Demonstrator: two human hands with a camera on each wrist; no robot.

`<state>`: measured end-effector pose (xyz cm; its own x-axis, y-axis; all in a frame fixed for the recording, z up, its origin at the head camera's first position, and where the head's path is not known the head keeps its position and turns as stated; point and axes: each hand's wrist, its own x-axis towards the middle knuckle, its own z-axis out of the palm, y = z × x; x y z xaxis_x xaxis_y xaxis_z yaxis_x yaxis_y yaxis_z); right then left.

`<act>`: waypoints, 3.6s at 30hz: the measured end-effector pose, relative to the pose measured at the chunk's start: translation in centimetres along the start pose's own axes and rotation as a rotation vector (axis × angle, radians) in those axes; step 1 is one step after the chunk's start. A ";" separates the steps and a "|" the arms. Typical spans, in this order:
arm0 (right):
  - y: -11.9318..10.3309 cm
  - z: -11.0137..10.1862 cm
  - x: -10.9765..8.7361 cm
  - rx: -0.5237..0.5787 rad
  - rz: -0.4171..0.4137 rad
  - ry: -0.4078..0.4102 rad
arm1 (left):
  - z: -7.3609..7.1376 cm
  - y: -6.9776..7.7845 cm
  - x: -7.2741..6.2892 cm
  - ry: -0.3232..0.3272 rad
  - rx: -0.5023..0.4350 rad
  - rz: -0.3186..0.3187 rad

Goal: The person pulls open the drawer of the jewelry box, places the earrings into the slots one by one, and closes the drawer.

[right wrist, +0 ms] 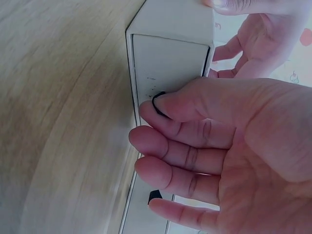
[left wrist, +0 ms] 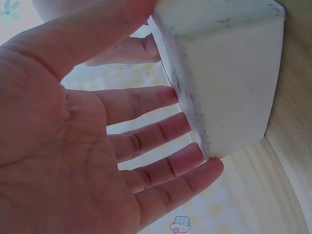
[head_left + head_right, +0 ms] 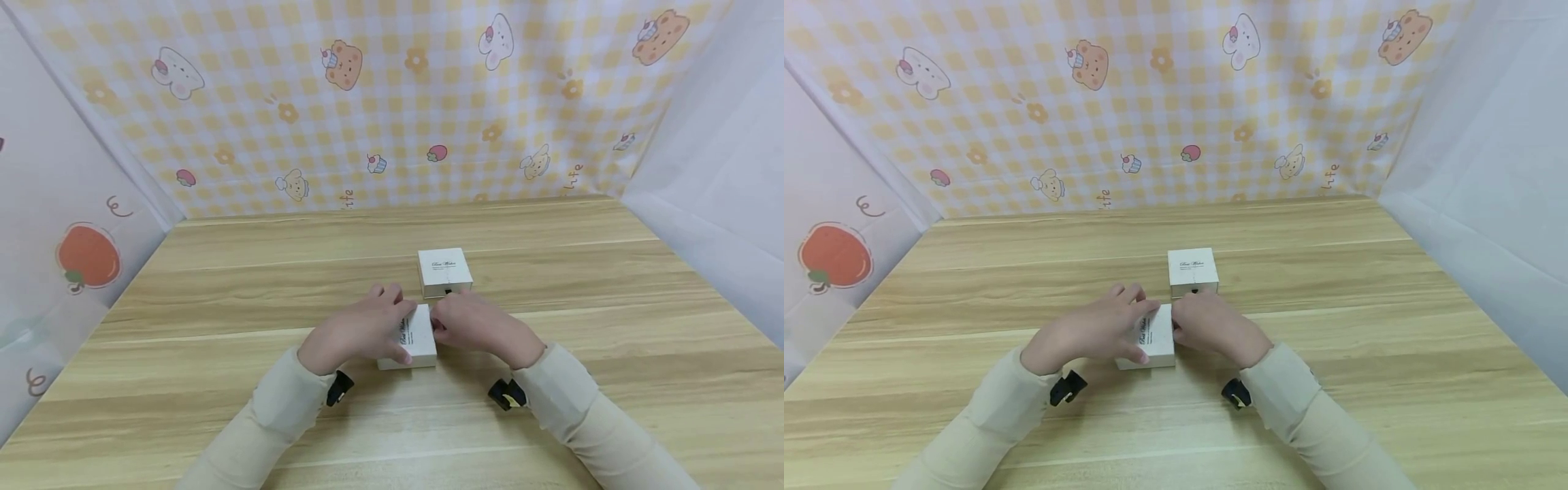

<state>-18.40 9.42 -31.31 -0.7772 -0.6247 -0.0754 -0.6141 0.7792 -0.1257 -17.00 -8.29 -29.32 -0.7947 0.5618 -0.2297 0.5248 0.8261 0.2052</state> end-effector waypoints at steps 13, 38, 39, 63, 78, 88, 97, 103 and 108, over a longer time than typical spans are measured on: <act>0.4 0.0 0.0 0.047 0.002 -0.001 | 0.0 0.0 -0.1 0.010 -0.016 0.004; 1.2 -1.2 -0.2 0.277 -0.128 0.047 | -0.1 -0.8 0.3 0.011 -0.115 0.053; 1.2 -1.2 -0.2 0.272 -0.131 0.046 | -0.1 -0.8 0.3 0.011 -0.120 0.057; 0.2 -0.8 -0.3 0.183 -0.095 0.073 | -0.2 0.5 -1.2 0.030 -0.087 -0.163; -0.4 -0.6 -0.4 0.082 -0.098 0.126 | 0.8 2.2 -1.5 0.187 0.150 -0.230; -0.2 -0.5 -0.4 0.107 -0.106 0.137 | 0.5 0.6 -0.7 0.102 -0.015 -0.193; -0.1 -0.4 -0.5 0.121 -0.145 0.165 | 0.1 -1.4 -0.1 0.078 -0.079 -0.080; -0.1 -0.4 -0.4 0.147 -0.154 0.169 | -0.1 -2.7 0.3 0.084 -0.183 -0.045; 0.0 -0.1 -0.2 0.214 -0.139 0.159 | -0.2 -3.7 0.4 0.057 -0.267 -0.044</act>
<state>-18.28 9.54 -31.17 -0.7102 -0.6952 0.1109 -0.6860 0.6480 -0.3310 -19.38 -11.14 -30.02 -0.8346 0.5163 -0.1919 0.3966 0.8050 0.4412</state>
